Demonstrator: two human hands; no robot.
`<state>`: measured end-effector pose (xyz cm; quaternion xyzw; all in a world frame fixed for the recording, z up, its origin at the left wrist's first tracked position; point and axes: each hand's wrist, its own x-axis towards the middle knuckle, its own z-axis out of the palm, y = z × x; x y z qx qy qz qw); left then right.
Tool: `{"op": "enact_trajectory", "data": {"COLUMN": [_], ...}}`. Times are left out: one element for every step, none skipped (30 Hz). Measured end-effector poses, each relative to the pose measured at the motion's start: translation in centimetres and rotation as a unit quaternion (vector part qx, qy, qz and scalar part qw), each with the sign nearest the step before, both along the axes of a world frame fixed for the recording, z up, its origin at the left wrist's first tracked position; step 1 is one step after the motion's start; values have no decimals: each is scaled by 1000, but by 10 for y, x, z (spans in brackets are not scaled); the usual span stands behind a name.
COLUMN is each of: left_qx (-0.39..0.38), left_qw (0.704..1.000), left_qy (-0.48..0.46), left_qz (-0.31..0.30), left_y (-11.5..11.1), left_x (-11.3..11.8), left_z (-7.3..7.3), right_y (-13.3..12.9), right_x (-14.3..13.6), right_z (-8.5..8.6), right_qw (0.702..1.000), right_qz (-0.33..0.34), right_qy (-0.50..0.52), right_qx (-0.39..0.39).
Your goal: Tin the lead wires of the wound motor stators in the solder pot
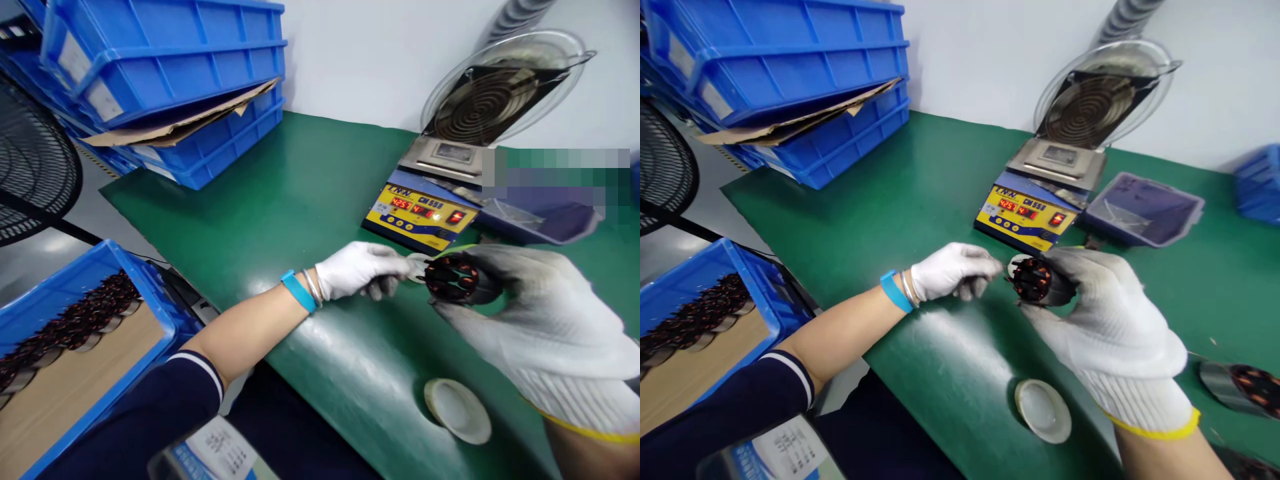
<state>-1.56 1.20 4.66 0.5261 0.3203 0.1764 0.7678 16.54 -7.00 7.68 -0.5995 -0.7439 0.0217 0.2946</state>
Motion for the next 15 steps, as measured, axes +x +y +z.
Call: {"op": "enact_trajectory", "data": {"left_qx": [-1, 6, 23, 49, 77, 102, 115, 120, 119, 117, 115, 116, 119, 121, 123], "left_qw": [998, 993, 985, 978, 975, 978, 984, 989, 992, 993, 993, 992, 990, 987, 983], "left_qy": [-23, -44, -59, -63, -56, -43, -29, -17, -9, -2, 4, 9, 13, 18, 23], "left_qz": [53, 111, 162, 194, 198, 177, 136, 90, 52, 32, 31, 48, 76, 106, 132], "left_y": [6, 11, 14, 14, 12, 8, 3, -1, -5, -7, -7, -5, -1, 3, 7], "left_x": [-2, -3, -3, -3, -2, 0, 2, 3, 4, 5, 5, 5, 6, 6, 8], "left_z": [0, 0, 0, 0, 0, 1, 1, 2, 2, 1, -1, -4, -8, -14, -20], "right_y": [-1, -2, -3, -3, -3, -3, -3, -3, -3, -3, -3, -3, -3, -3, -1], "right_x": [1, 1, 2, 2, 1, 0, -1, -2, -3, -3, -3, -1, 1, 4, 8], "right_z": [0, 0, 0, 0, -1, -1, 0, 0, 0, 0, 0, -2, -4, -8, -12], "right_qw": [1000, 1000, 1000, 1000, 1000, 1000, 999, 999, 999, 999, 1000, 998, 990, 976, 959], "right_qz": [5, 0, -3, 1, 6, 15, 22, 28, 26, 13, -17, -68, -137, -208, -262], "right_qy": [9, 16, 20, 23, 24, 23, 19, 14, 11, 5, -2, -12, -27, -46, -63], "right_qx": [1, 2, 2, 1, 5, 10, 14, 19, 29, 31, 22, 4, -20, -54, -83]}}
